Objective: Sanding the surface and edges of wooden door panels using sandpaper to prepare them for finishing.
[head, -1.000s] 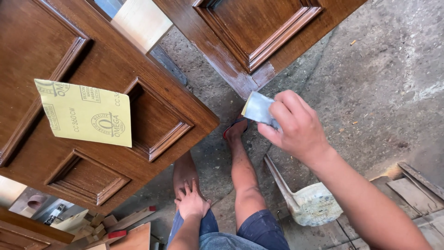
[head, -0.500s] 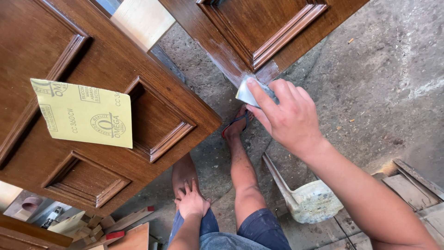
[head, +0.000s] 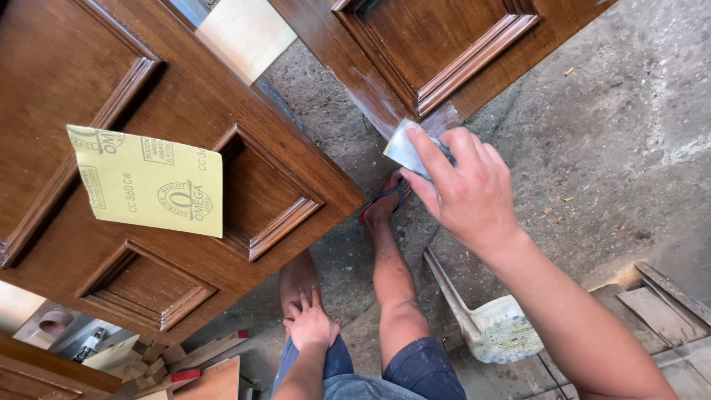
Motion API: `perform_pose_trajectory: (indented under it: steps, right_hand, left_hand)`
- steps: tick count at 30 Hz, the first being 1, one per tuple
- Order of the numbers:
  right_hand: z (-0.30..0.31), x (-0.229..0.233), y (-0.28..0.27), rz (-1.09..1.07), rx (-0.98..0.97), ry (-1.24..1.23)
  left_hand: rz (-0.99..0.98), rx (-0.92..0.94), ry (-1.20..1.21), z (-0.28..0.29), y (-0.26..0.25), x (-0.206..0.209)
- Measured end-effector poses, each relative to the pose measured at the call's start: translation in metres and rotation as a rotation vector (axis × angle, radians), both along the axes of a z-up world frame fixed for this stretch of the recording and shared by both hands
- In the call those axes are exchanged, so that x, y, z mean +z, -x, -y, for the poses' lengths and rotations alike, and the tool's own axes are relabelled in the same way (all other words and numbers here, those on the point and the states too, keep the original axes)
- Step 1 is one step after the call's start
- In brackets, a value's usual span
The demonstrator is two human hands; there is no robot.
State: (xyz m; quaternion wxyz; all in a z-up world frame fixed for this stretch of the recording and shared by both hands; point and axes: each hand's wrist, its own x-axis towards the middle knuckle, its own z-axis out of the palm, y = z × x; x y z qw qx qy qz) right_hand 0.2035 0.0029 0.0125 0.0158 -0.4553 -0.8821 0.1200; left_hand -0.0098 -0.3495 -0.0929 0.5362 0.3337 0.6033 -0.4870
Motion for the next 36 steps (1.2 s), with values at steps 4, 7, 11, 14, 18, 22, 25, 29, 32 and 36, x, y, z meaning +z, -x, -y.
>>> perform_pose_trajectory:
  steps: [4, 7, 11, 14, 18, 22, 25, 29, 32, 36]
  right_hand:
    - [0.01, 0.001, -0.01, -0.013, -0.007, 0.017]
    - [0.003, 0.001, -0.004, -0.02, -0.018, 0.016]
    - [0.005, 0.005, -0.01, -0.011, -0.013, 0.029]
    - [0.02, 0.011, -0.026, -0.027, -0.001, 0.081]
    - [0.016, 0.011, -0.024, 0.032, 0.026, 0.044]
    - [0.001, -0.002, -0.01, 0.037, 0.056, -0.029]
    - [-0.001, 0.0, -0.01, 0.046, 0.054, -0.007]
    - [0.004, 0.003, -0.013, 0.044, 0.026, 0.022]
    - [0.002, 0.003, -0.011, 0.051, 0.037, 0.011]
    - [0.004, 0.005, -0.012, 0.038, 0.025, 0.021]
  left_hand:
    - [-0.002, 0.027, -0.007, 0.001, 0.003, -0.003]
    - [0.001, 0.025, -0.003, -0.003, 0.002, -0.003]
    - [-0.001, 0.005, -0.003, -0.001, 0.003, -0.004]
    - [0.011, 0.056, -0.009, 0.004, 0.004, -0.004]
    - [0.006, 0.057, -0.012, -0.002, 0.004, -0.002]
    - [0.003, 0.051, -0.031, 0.002, 0.004, -0.005]
    - [0.003, 0.059, -0.04, 0.001, 0.004, -0.006]
    - [0.0, 0.067, -0.026, 0.0, 0.004, -0.005]
    - [-0.004, 0.064, -0.027, 0.001, 0.003, -0.005]
    - [-0.01, 0.078, -0.02, -0.003, 0.005, -0.005]
